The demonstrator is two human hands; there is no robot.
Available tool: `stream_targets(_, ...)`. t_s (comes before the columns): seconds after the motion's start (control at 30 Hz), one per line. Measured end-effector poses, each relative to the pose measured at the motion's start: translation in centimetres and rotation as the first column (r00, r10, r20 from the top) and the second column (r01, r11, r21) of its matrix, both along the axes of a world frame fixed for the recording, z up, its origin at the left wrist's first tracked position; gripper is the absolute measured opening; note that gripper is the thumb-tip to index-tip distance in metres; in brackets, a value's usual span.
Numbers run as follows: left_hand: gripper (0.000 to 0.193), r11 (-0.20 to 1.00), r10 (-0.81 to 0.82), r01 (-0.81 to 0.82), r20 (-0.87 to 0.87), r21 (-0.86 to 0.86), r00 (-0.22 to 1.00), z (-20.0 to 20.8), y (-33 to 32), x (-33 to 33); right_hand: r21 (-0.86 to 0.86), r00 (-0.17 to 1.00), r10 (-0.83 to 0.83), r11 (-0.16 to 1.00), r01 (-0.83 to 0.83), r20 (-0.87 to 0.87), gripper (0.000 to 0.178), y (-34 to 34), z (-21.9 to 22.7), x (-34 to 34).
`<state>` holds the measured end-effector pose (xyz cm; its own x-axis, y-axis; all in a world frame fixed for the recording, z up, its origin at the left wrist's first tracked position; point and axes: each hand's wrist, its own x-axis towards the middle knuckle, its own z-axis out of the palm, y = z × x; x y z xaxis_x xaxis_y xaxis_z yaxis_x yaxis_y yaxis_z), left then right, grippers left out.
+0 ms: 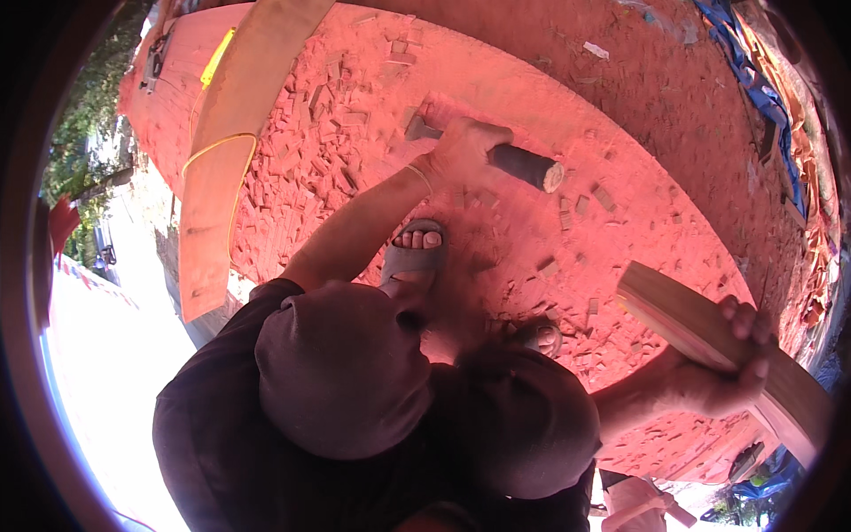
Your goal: The person uses a chisel and a wooden mallet to carve a rectangular recess into a large red wooden slab. They repeatedly strike the chisel to remove wood chips and deepen the cut.
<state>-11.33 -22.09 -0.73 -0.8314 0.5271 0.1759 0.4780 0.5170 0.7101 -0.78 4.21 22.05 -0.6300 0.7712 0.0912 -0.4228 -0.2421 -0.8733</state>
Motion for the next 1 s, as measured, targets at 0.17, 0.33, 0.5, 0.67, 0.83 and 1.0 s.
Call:
stream_targets(0.17,0.028,0.992,-0.068,0.056,-0.098,-0.117,0.993,-0.5,-0.6,1.0,0.069,0.351,0.262,0.706,-0.705,0.899,0.029,-5.2,-13.2,6.2)
stream_targets(0.33,0.021,1.000,0.007,-0.006,-0.122,0.003,0.993,-0.1,-0.6,1.7,0.143,0.592,0.279,0.812,-0.565,0.756,0.024,2.8,-13.5,10.1)
stream_targets(0.5,0.021,0.996,-0.085,0.088,-0.075,0.032,0.994,0.5,0.9,-0.3,0.245,0.849,0.069,0.942,-0.228,0.524,0.025,6.7,-8.6,7.4)
stream_targets(0.67,0.017,0.999,-0.006,0.012,-0.147,0.043,0.989,-0.2,2.8,-2.4,0.191,0.858,0.037,0.969,-0.156,0.512,0.028,8.0,-6.7,6.5)
stream_targets(0.83,0.016,0.982,0.175,-0.163,-0.150,0.091,0.973,-0.6,4.2,-4.8,0.154,0.843,0.151,0.952,-0.265,0.516,0.031,6.2,-8.2,7.7)
stream_targets(1.0,0.016,0.996,0.081,-0.072,-0.202,0.053,0.976,-1.1,4.1,-5.2,0.172,0.849,0.159,0.945,-0.278,0.504,0.032,6.5,-7.4,6.2)
